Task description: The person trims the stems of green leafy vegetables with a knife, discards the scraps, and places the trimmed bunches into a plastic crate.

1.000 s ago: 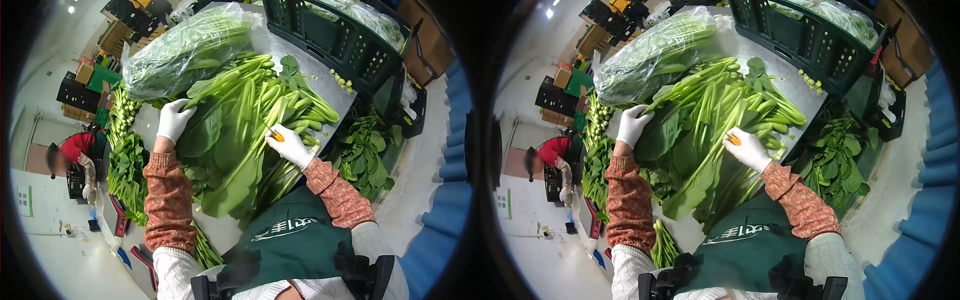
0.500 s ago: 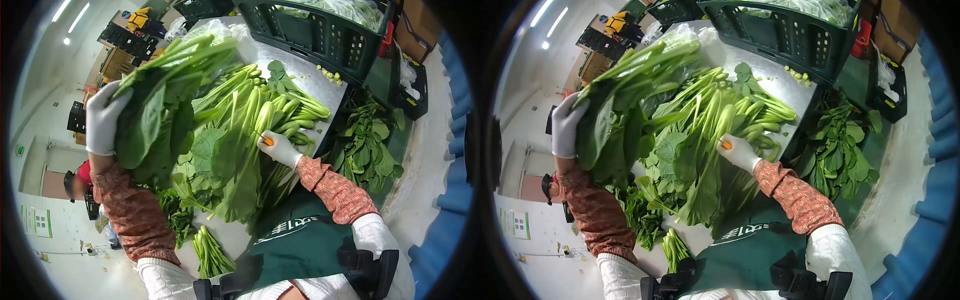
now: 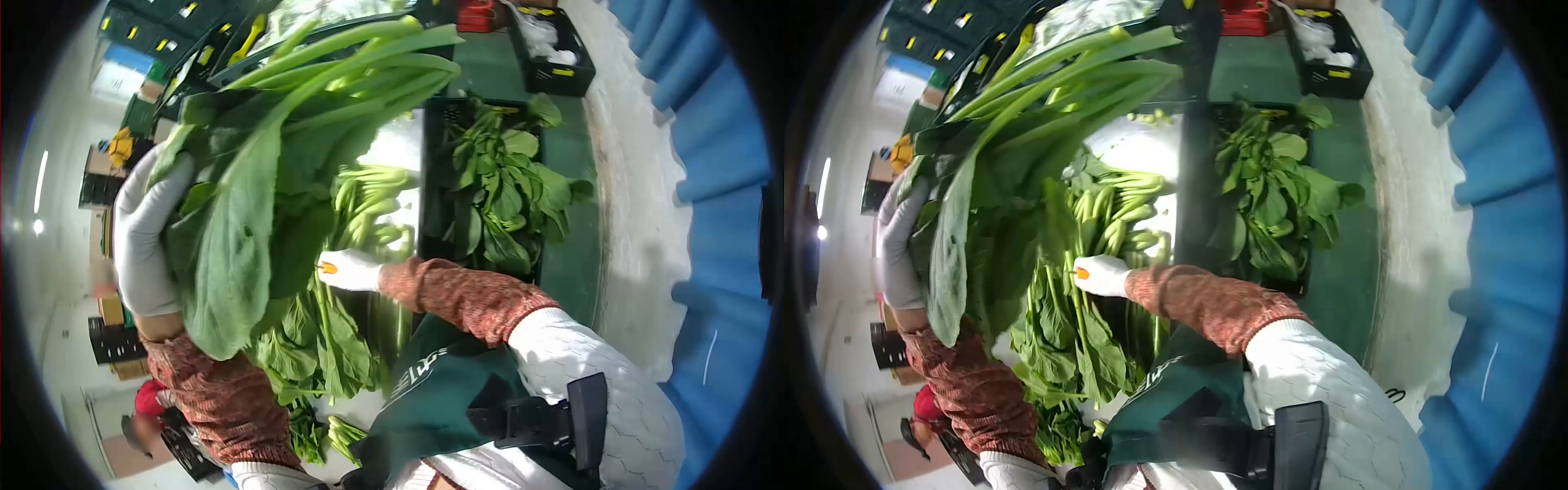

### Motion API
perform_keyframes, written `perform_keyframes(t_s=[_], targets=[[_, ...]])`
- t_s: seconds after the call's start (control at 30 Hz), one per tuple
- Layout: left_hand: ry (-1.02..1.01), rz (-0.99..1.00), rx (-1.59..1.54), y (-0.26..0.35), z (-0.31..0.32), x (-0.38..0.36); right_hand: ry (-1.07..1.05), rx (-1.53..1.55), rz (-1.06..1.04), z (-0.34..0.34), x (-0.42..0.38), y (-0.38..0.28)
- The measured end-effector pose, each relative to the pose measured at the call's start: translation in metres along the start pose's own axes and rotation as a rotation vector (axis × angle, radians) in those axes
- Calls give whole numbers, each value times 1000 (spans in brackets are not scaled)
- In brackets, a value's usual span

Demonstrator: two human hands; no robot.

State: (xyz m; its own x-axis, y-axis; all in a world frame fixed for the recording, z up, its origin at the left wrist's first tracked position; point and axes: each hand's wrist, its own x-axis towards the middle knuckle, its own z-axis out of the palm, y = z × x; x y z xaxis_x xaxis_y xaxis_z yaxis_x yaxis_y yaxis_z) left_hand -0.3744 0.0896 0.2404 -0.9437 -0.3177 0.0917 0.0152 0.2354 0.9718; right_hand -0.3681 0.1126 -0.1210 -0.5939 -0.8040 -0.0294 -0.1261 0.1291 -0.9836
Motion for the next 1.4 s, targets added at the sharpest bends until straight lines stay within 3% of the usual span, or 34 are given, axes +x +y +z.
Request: perform_keyframes(t_s=[0.13, 0.2, 0.23, 0.3, 0.33, 0.37, 0.4, 0.47, 0.53, 0.57, 0.6, 0.67, 0.7, 0.73, 0.8, 0.87, 1.0, 1.07, 1.2, 1.27, 1.4], targets=[[-100, -131, -109, -46, 77, 21, 85, -109, -17, 0, -13, -1], [-280, -239, -114, -80, 108, 29, 68, -97, -6, -6, -18, -2], [-398, -126, 41, -104, 118, 33, 54, -87, 1, -8, -19, -3], [-454, -170, 205, -162, 131, 36, 41, -70, 7, -13, -21, -7], [-390, -332, 214, -186, 135, 35, 34, -60, 6, -12, -21, -9], [-352, -331, 305, -193, 130, 29, 31, -52, 6, -13, -20, -10], [-334, -184, 395, -192, 119, 19, 32, -37, 6, -15, -23, -12], [-255, -153, 173, -157, 87, -3, 35, 4, 9, -13, -22, -14], [-66, -125, 56, -128, 38, -18, 69, 25, -22, -18, -31, -17], [45, -52, 187, -114, 12, -28, 83, -11, 26, -23, -36, -24], [214, -15, 129, -130, -17, -35, 208, 174, -109, 3, -19, 25], [468, 31, 53, -139, -72, -68, 367, 253, -26, 0, -20, 20], [574, -31, 89, -156, -98, -83, 354, 205, 51, 0, -9, 33], [673, -95, 118, -168, -116, -98, 293, 426, 215, -13, -12, 9], [762, -196, 222, -191, -133, -128, 292, 533, 324, -8, 2, 15], [751, -228, 174, -201, -116, -151, 274, 533, 289, -10, -1, 17], [417, -307, 249, -218, -70, -151, 68, 581, 231, -21, -23, -24], [449, -200, 383, -263, -55, -144, -11, 602, 217, -17, -33, -43], [370, -98, 989, -284, -39, -113, 57, 593, 235, -4, -32, -28], [413, 126, 1183, -284, -31, -104, 92, 546, 288, -8, -29, -6], [306, 14, 1146, -294, -23, -98, 247, 541, 385, -19, -35, 4]])
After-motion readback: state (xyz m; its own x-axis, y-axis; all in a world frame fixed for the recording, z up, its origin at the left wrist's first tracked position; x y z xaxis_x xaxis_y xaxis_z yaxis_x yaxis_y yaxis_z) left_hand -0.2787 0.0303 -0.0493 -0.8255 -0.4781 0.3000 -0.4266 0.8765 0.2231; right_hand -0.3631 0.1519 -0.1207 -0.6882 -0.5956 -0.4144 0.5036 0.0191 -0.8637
